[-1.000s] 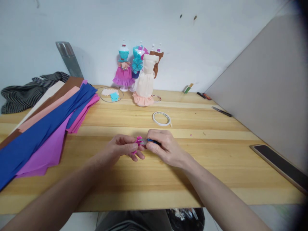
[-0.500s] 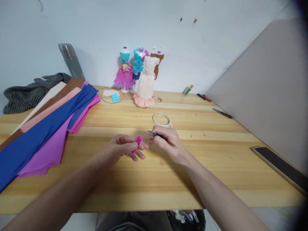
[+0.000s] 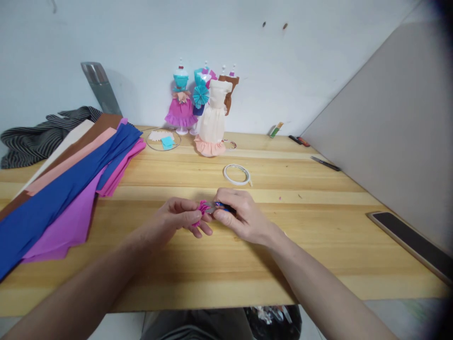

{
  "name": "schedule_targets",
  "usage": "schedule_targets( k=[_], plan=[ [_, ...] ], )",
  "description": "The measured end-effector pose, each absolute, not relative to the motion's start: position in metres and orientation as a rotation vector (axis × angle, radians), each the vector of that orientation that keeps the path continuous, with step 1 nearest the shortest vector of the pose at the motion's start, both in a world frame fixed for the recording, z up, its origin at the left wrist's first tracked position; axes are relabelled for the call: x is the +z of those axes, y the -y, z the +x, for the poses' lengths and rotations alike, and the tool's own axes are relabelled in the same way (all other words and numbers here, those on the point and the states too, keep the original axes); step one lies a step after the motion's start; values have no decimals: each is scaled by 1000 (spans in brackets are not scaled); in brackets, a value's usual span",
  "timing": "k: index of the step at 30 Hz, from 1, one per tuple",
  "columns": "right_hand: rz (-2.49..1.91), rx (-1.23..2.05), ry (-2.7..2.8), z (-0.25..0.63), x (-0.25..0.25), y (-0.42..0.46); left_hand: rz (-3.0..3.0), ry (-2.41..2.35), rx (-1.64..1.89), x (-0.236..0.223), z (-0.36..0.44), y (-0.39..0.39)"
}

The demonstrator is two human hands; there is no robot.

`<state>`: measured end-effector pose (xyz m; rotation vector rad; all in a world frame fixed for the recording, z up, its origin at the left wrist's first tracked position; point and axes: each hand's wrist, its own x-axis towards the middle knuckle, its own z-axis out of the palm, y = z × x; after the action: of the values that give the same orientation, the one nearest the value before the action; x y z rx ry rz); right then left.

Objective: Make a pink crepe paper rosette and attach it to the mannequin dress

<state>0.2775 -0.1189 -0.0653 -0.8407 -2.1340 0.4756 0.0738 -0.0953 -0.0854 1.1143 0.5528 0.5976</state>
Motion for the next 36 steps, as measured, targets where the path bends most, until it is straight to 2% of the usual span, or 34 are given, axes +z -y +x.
schedule_targets(
  k=[18,27,36],
  plan=[
    [-981,708,1975,279,-62,119,1234,-561,609,-80,72,95],
    [-846,918,2104,286,-58,118,1326,-547,482,-76,69,94],
    [-764,984,2210,290,-56,118,1400,-539,371,-67,66,95]
  ],
)
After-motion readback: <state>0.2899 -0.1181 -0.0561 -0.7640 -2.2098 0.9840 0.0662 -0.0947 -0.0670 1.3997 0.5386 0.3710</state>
